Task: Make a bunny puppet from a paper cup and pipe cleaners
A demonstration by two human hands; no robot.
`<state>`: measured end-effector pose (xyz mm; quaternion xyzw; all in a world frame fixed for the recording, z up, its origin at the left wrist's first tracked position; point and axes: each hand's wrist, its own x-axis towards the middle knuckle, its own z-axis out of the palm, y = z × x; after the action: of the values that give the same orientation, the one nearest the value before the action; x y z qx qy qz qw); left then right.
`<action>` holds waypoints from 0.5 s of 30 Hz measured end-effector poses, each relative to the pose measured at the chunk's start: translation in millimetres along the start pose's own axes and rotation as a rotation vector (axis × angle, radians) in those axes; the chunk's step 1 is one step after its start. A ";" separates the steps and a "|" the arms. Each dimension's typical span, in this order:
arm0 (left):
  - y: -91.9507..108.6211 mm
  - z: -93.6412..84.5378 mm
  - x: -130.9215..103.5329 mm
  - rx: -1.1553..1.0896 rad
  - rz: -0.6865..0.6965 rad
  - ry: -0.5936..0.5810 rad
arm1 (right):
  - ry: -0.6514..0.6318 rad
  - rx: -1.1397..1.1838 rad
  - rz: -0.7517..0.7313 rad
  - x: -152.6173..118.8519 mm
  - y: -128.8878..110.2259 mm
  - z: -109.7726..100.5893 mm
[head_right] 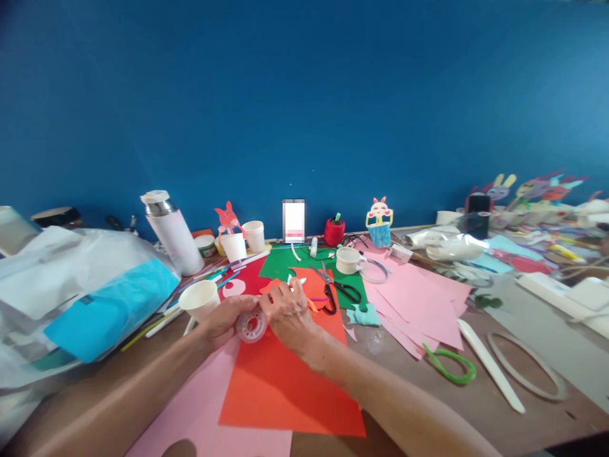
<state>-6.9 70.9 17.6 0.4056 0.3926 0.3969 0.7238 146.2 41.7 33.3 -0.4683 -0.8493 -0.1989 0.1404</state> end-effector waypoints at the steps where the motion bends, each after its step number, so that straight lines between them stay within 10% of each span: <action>1: -1.7 -1.2 0.8 -0.004 0.003 -0.004 | 0.002 -0.006 0.001 -0.2 -0.9 0.9; 12: 3.1 -6.4 5.6 -0.112 0.048 0.086 | 0.329 0.282 -0.262 -4.6 -14.5 -9.1; 15: 10.7 -4.4 1.8 -0.140 0.069 0.107 | 0.234 0.598 -0.075 -3.7 -14.4 0.2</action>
<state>-12.9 77.5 25.2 0.3455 0.3878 0.4693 0.7142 135.9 32.1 28.5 -0.3487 -0.8649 0.0021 0.3611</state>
